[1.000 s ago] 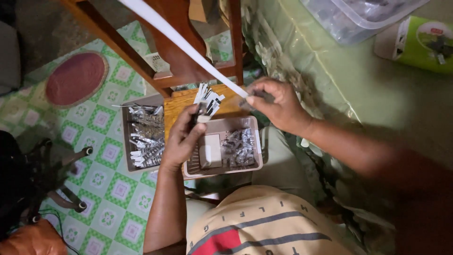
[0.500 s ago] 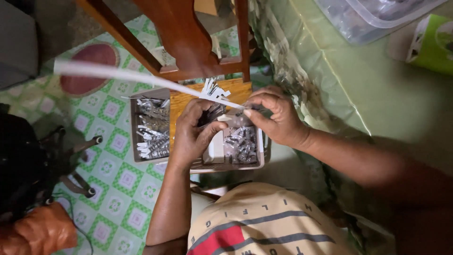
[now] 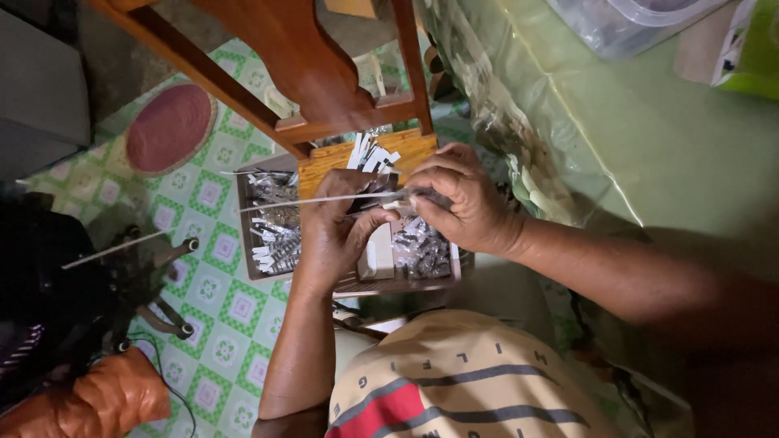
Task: Packing small bags of hardware and white strips into a plastic basket for organization.
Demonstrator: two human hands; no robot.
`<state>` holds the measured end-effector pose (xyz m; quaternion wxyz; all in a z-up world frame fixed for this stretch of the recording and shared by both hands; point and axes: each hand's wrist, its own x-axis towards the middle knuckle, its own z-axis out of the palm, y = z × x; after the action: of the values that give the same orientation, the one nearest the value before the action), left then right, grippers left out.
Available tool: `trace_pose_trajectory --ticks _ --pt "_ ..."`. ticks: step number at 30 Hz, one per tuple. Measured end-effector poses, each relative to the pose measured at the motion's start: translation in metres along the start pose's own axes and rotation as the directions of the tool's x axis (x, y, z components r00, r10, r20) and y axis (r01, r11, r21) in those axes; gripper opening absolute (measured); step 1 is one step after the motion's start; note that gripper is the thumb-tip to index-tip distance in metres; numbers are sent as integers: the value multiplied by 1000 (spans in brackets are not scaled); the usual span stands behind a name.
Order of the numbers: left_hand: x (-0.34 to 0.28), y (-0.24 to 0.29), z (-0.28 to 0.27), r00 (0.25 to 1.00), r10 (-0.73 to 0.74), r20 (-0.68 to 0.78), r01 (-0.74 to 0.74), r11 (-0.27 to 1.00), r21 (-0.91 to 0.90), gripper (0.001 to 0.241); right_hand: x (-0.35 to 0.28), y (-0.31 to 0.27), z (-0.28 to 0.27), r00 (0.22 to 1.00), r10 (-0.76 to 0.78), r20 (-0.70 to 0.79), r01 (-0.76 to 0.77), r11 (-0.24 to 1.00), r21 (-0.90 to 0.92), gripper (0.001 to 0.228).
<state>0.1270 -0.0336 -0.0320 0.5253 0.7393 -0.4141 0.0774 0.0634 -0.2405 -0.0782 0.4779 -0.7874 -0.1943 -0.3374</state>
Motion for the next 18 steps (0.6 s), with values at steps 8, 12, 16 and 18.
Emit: trace_pose_trajectory --ticks 8,12,16,18 --pt "-2 -7 2 998 -66 -14 65 995 -76 34 -4 0 4 1000 21 -1 -21 1000 10 11" --pt "-4 -13 2 997 -82 -7 81 992 -92 34 -7 4 4 1000 12 -2 -12 1000 -1 10" --pt "-1 -3 4 995 -99 6 99 991 -92 31 -8 4 5 1000 11 10 -11 1000 4 10" --pt "-1 0 5 995 -99 -2 98 991 -92 31 -8 4 5 1000 7 13 -7 1000 5 9"
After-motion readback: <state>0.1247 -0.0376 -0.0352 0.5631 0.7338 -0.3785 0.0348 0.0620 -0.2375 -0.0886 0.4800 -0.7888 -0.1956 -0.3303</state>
